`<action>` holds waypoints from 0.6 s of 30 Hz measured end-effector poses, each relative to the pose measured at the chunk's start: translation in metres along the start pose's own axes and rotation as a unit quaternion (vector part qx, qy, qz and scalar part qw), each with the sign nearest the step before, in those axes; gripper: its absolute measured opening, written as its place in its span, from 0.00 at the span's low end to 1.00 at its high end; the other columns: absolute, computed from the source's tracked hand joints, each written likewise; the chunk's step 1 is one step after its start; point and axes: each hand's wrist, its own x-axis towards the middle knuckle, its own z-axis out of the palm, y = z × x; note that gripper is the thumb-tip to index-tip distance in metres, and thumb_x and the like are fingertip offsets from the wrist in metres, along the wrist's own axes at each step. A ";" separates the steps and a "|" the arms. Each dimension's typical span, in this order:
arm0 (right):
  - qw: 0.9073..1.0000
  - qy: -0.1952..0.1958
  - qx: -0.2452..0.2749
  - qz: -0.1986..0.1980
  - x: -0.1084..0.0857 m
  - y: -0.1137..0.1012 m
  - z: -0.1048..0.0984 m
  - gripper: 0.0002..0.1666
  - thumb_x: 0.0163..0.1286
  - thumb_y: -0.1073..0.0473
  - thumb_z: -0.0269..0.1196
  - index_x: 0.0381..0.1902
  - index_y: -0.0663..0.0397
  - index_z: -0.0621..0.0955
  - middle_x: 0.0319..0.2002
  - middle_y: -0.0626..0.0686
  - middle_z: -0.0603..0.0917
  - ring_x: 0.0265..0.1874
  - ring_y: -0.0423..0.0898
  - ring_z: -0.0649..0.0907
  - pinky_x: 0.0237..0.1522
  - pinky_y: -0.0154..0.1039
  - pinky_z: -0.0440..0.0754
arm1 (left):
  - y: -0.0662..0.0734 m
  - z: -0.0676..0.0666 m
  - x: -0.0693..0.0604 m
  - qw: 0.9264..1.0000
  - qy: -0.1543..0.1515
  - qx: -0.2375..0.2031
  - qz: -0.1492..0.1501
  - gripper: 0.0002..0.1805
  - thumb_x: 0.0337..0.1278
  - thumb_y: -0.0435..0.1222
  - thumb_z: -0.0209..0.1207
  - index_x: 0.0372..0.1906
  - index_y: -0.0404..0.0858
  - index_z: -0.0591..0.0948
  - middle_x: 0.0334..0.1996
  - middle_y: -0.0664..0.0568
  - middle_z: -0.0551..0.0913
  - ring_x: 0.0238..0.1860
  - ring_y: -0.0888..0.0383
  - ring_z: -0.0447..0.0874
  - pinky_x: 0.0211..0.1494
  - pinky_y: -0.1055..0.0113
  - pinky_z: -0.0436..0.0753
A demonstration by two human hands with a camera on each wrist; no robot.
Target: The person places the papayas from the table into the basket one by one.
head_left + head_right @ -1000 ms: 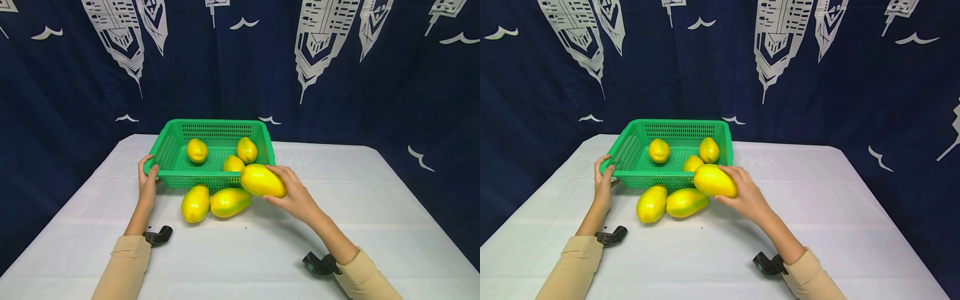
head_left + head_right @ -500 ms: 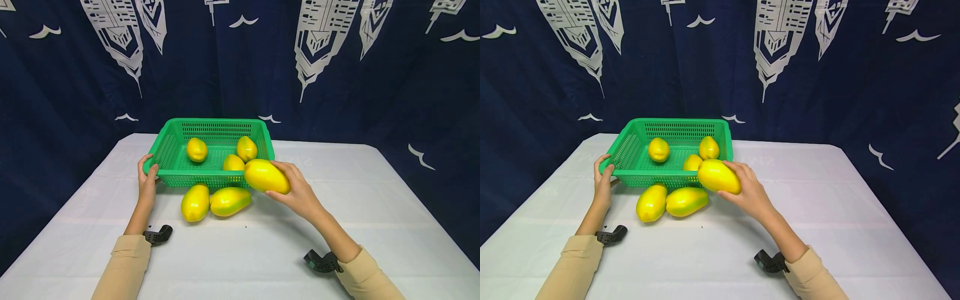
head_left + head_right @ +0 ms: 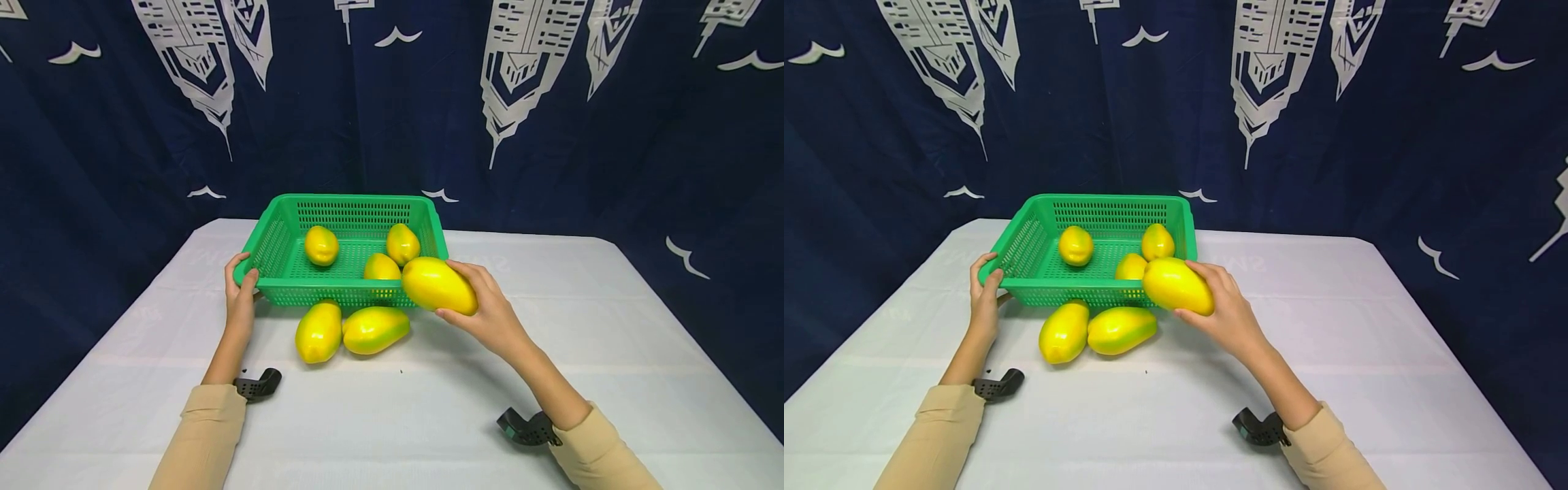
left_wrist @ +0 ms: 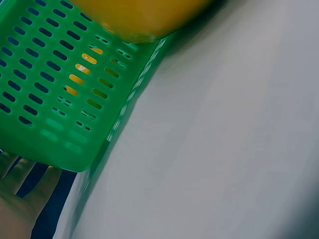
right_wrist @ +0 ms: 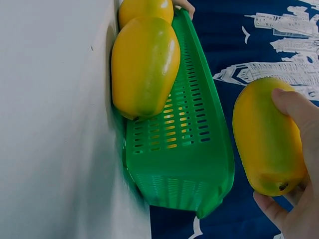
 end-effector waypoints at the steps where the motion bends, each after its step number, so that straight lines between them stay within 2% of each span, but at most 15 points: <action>1: 1.000 0.000 0.001 0.001 0.000 0.000 0.000 0.43 0.52 0.51 0.69 0.64 0.39 0.63 0.59 0.51 0.67 0.54 0.50 0.69 0.51 0.52 0.70 | 0.000 0.000 0.000 1.000 0.000 -0.001 0.000 0.21 0.65 0.41 0.41 0.62 0.54 0.59 0.52 0.55 0.63 0.45 0.64 0.66 0.47 0.65 0.67; 18: 1.000 0.000 0.003 0.004 0.001 0.002 0.001 0.43 0.52 0.51 0.69 0.64 0.39 0.63 0.58 0.52 0.67 0.53 0.49 0.69 0.50 0.52 0.70 | 0.003 0.000 -0.002 1.000 0.001 -0.007 -0.001 0.22 0.65 0.41 0.42 0.63 0.51 0.58 0.49 0.58 0.64 0.43 0.66 0.66 0.45 0.68 0.68</action>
